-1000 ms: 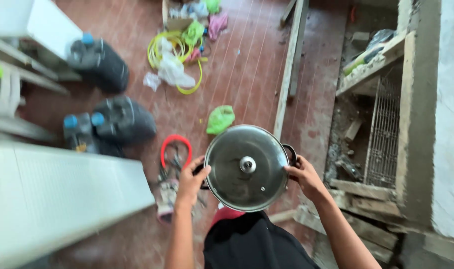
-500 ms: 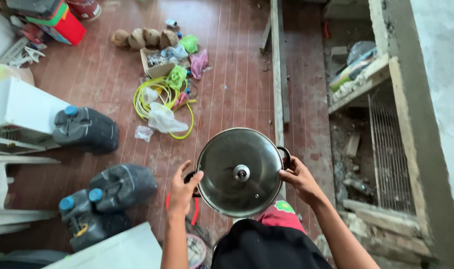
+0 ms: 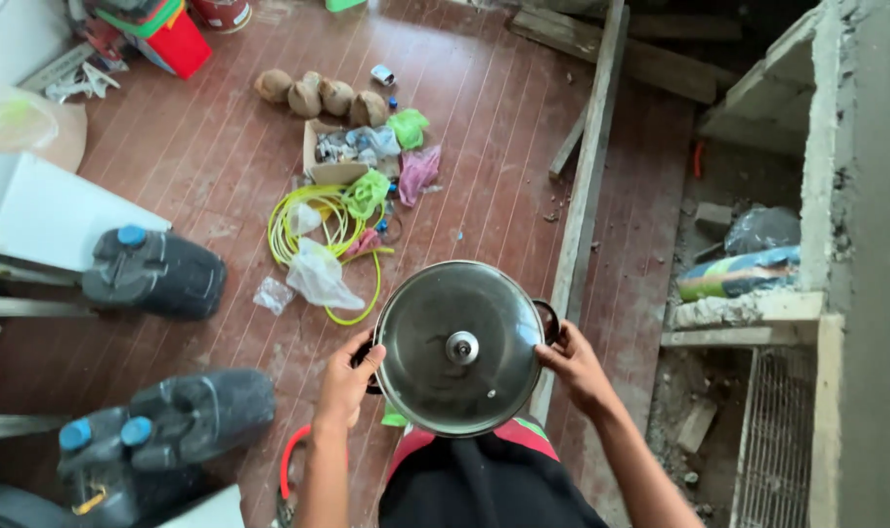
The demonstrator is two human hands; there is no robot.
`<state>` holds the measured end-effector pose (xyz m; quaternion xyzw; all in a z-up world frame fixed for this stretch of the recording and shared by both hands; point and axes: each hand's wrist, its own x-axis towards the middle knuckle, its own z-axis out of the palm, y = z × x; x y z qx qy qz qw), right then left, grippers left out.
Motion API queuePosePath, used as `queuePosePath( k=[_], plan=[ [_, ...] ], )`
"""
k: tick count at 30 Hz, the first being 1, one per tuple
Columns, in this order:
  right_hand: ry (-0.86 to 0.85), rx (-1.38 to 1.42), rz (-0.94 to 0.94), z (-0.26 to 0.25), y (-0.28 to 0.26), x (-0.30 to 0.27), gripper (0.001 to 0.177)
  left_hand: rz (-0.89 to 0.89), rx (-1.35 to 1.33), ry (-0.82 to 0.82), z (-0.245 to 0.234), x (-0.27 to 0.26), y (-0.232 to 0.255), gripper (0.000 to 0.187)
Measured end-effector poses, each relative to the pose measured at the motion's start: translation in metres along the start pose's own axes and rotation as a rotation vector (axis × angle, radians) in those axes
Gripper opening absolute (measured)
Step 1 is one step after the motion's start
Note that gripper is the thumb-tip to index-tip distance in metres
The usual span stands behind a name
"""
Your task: Carry plastic bowls, metal pots, and storage containers from an indoor kitchen area out to an outdoor dishwashing station.
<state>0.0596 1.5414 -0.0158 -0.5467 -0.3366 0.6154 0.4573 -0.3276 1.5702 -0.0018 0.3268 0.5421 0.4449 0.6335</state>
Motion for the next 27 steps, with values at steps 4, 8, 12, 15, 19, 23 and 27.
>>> queuePosePath(
  k=[4,8,12,15,19,23,27],
  plan=[
    [-0.049,0.023,-0.011,-0.001,-0.09,0.077,0.043,-0.02,-0.011,0.078,0.046,0.06,0.052,0.038],
    [-0.049,-0.085,-0.051,-0.022,-0.123,0.165,0.044,-0.005,-0.008,0.082,0.071,0.139,0.074,0.04],
    [-0.083,-0.054,-0.059,-0.033,-0.151,0.27,0.043,-0.043,-0.145,0.035,0.089,0.253,0.085,0.041],
    [-0.072,-0.058,-0.046,-0.039,-0.159,0.356,0.041,-0.026,-0.101,0.025,0.102,0.344,0.107,0.045],
    [-0.009,-0.008,0.043,-0.034,-0.193,0.461,0.042,0.05,-0.031,-0.069,0.118,0.458,0.157,0.05],
    [0.043,0.051,0.073,-0.053,-0.214,0.569,0.041,0.017,0.079,-0.048,0.136,0.572,0.213,0.051],
    [0.059,0.131,0.027,-0.046,-0.271,0.652,0.039,-0.043,0.027,-0.121,0.164,0.675,0.269,0.052]
  ],
)
